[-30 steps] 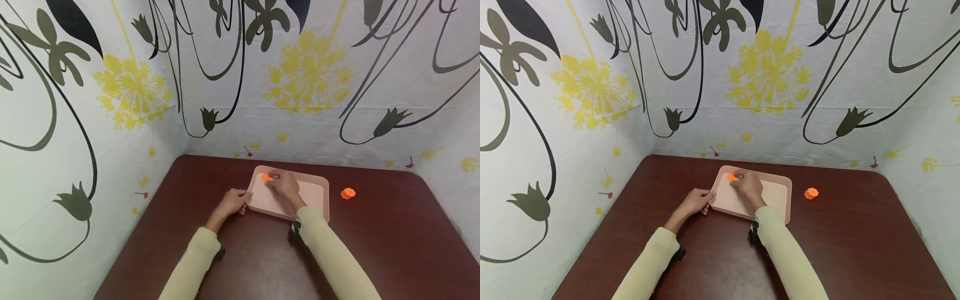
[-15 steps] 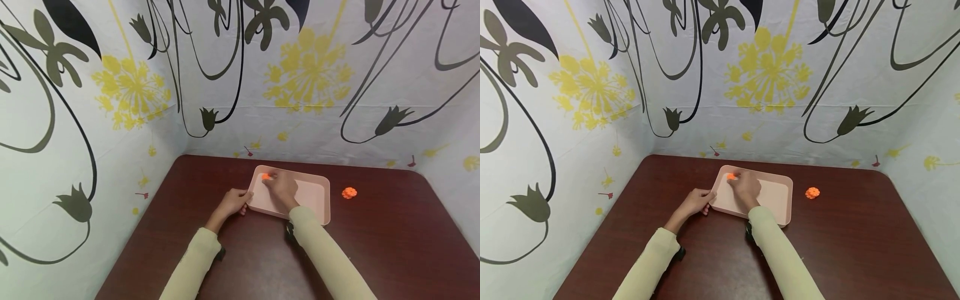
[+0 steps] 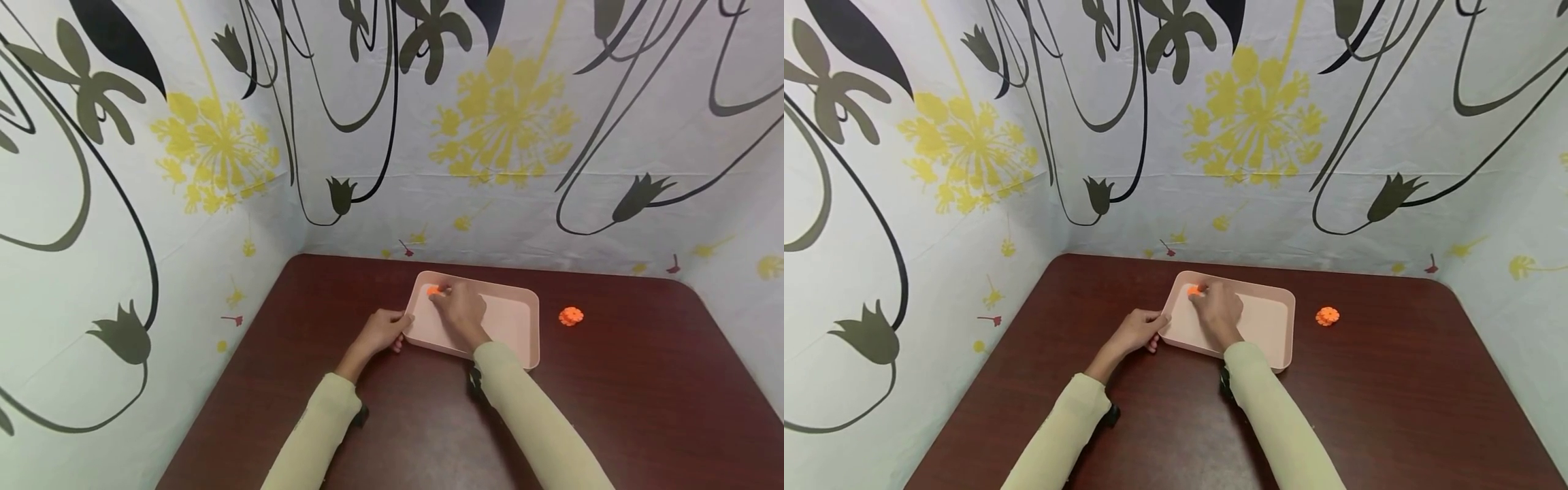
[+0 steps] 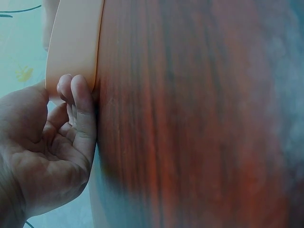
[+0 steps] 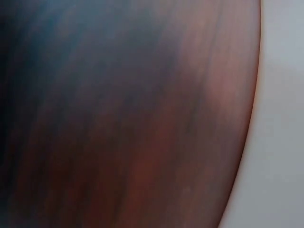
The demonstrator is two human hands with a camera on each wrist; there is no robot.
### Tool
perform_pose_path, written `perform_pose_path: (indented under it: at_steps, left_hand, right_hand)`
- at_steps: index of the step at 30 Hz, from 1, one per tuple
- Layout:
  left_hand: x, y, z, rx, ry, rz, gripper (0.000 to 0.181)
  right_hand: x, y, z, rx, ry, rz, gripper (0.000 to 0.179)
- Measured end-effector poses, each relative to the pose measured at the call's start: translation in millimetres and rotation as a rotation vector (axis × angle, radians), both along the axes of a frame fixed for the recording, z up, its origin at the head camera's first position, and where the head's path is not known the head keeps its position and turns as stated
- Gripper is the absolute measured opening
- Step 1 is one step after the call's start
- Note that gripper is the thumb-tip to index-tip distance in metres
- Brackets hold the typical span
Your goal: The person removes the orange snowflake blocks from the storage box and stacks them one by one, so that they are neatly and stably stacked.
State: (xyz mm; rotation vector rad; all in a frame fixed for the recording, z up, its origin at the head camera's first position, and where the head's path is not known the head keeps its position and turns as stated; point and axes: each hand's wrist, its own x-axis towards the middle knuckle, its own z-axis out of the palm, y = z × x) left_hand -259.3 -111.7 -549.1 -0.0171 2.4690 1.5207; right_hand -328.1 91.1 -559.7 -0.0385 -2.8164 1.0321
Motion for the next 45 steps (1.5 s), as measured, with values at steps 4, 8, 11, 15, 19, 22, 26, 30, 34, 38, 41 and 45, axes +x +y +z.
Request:
perform_pose_path:
  at_steps: [4, 8, 11, 15, 19, 22, 26, 30, 34, 38, 41, 45]
  left_hand:
    - [0.0, -0.2, 1.3, -0.003, 0.006, 0.0, 0.035]
    - [-0.6, -0.3, 2.0, -0.011, 0.014, 0.001, 0.034]
    - [-1.1, -0.5, 1.2, -0.018, 0.019, -0.001, 0.034]
    - [-1.6, -0.7, 1.1, -0.018, 0.017, -0.002, 0.035]
    - [-2.0, -1.2, 3.4, -0.015, 0.01, 0.001, 0.035]
    - [-2.1, -1.5, 4.9, -0.022, 0.013, -0.001, 0.035]
    - [-2.0, -1.1, 5.0, -0.032, 0.023, -0.008, 0.035]
    - [-1.7, -0.9, 4.3, -0.038, 0.029, -0.008, 0.034]
    - [-1.2, -1.1, 3.3, -0.038, 0.024, -0.006, 0.034]
    - [-1.3, -1.2, 1.2, -0.031, 0.015, -0.002, 0.036]
    - [-1.3, -1.0, 0.1, -0.028, 0.006, 0.003, 0.036]
    - [-0.4, -1.1, 0.1, -0.03, -0.004, 0.005, 0.036]
  right_hand:
    - [1.4, 0.7, 3.2, -0.002, 0.0, 0.011, 0.033]
    - [1.8, 1.4, 5.5, -0.019, -0.008, 0.029, 0.038]
    - [1.9, 1.7, 6.2, -0.014, -0.006, 0.04, 0.04]
    - [2.5, 1.9, 7.4, -0.001, 0.007, 0.046, 0.037]
    - [2.9, 1.2, 8.5, 0.013, 0.029, 0.058, 0.033]
    - [2.4, 0.1, 8.0, 0.049, 0.048, 0.063, 0.03]
    - [0.9, -2.1, 6.0, 0.134, 0.095, 0.081, 0.022]
    - [-0.9, -5.3, 3.2, 0.201, 0.142, 0.103, 0.017]
    - [-1.7, -6.9, 0.1, 0.227, 0.149, 0.103, 0.023]
    - [-0.7, -6.2, -0.4, 0.226, 0.148, 0.096, 0.024]
    - [0.9, -4.7, 1.0, 0.21, 0.156, 0.094, 0.029]
    - [4.3, -2.6, 3.0, 0.174, 0.16, 0.104, 0.022]
